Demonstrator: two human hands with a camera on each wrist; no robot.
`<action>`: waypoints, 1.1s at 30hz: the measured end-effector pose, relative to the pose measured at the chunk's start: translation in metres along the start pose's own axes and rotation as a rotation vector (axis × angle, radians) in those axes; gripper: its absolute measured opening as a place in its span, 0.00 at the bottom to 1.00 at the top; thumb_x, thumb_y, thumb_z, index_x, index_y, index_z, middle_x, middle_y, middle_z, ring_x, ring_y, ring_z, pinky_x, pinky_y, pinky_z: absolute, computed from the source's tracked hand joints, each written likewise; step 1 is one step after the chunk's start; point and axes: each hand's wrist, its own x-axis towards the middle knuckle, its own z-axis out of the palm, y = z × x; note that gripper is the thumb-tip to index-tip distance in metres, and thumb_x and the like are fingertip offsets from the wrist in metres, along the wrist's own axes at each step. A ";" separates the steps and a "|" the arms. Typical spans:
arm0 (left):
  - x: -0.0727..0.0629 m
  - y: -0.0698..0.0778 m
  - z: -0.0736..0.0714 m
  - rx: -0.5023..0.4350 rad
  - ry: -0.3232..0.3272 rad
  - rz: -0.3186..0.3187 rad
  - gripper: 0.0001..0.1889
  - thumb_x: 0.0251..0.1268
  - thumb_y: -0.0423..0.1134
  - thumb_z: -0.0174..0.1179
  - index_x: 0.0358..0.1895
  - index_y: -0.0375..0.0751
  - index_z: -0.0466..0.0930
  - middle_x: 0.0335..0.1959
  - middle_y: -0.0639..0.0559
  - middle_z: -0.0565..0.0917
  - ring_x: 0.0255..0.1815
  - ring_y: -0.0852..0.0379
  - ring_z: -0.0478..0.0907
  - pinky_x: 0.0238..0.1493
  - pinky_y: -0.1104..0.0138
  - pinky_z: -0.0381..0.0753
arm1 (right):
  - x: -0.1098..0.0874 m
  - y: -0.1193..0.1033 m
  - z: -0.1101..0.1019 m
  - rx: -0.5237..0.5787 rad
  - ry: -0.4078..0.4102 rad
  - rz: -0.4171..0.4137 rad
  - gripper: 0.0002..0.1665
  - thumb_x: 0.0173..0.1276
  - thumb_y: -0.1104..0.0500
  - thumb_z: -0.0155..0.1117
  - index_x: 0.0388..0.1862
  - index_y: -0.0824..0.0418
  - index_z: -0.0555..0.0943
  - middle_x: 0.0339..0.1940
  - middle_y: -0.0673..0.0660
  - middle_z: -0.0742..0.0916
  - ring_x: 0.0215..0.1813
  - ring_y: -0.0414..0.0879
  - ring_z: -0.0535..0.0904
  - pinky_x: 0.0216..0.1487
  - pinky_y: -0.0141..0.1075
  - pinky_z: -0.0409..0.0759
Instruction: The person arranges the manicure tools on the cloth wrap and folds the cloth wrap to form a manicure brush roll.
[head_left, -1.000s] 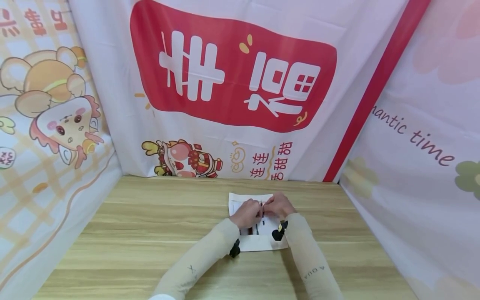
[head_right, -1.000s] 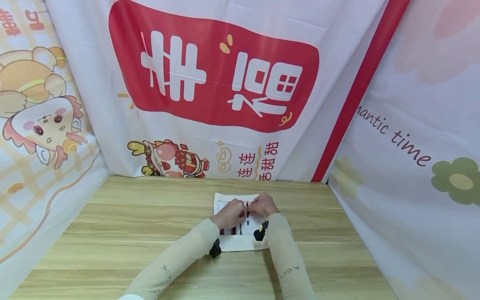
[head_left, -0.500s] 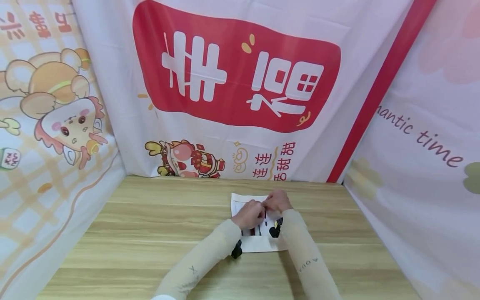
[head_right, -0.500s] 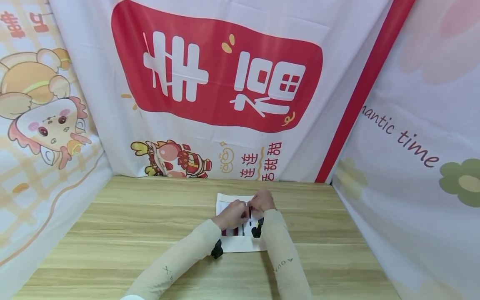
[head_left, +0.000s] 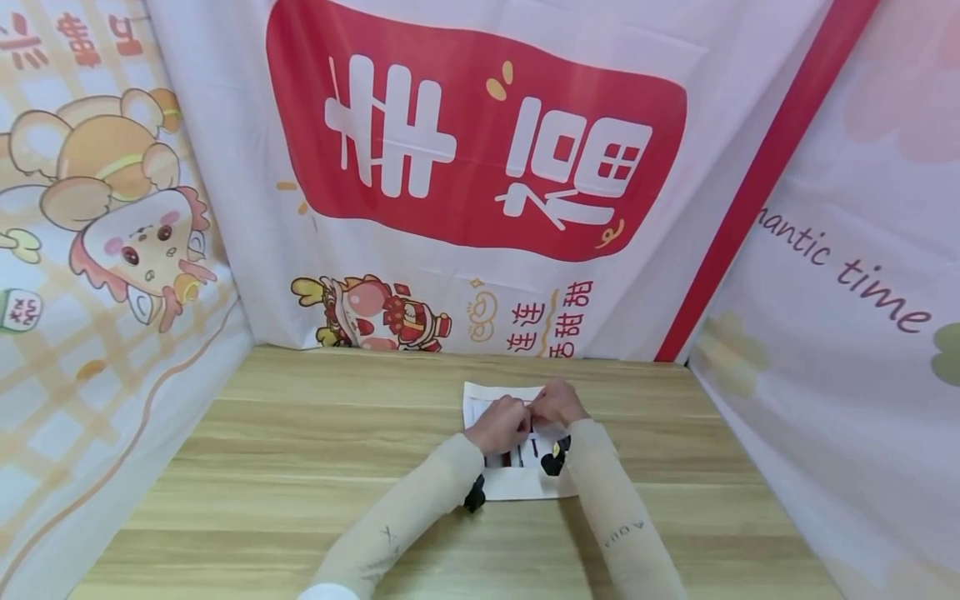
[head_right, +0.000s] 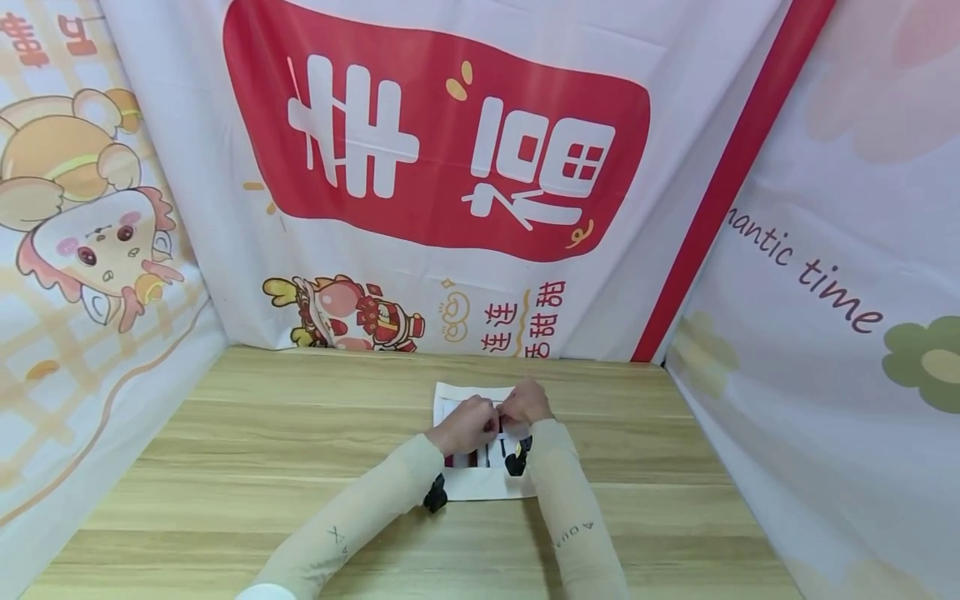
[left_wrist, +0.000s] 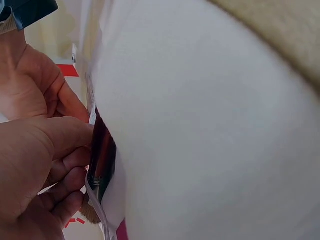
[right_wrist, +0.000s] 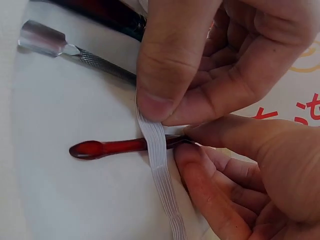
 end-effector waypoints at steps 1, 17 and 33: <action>0.000 0.001 -0.001 0.006 -0.005 -0.008 0.11 0.64 0.27 0.69 0.23 0.43 0.86 0.22 0.56 0.81 0.24 0.62 0.74 0.32 0.73 0.75 | -0.001 0.001 0.000 0.005 -0.003 -0.001 0.06 0.59 0.59 0.77 0.31 0.62 0.92 0.26 0.54 0.92 0.29 0.44 0.86 0.33 0.34 0.81; 0.003 0.003 -0.002 0.023 -0.029 -0.020 0.09 0.65 0.29 0.70 0.26 0.41 0.89 0.23 0.56 0.83 0.26 0.62 0.74 0.36 0.71 0.75 | -0.015 -0.001 -0.009 0.043 -0.081 0.079 0.07 0.56 0.60 0.81 0.29 0.62 0.91 0.24 0.56 0.91 0.27 0.44 0.85 0.29 0.31 0.78; -0.025 -0.033 -0.074 0.094 -0.105 -0.092 0.17 0.72 0.40 0.68 0.59 0.37 0.85 0.61 0.43 0.86 0.66 0.44 0.80 0.71 0.50 0.78 | -0.086 -0.012 -0.083 -0.271 -0.231 -0.324 0.16 0.75 0.53 0.68 0.52 0.64 0.89 0.44 0.58 0.92 0.45 0.48 0.86 0.50 0.44 0.86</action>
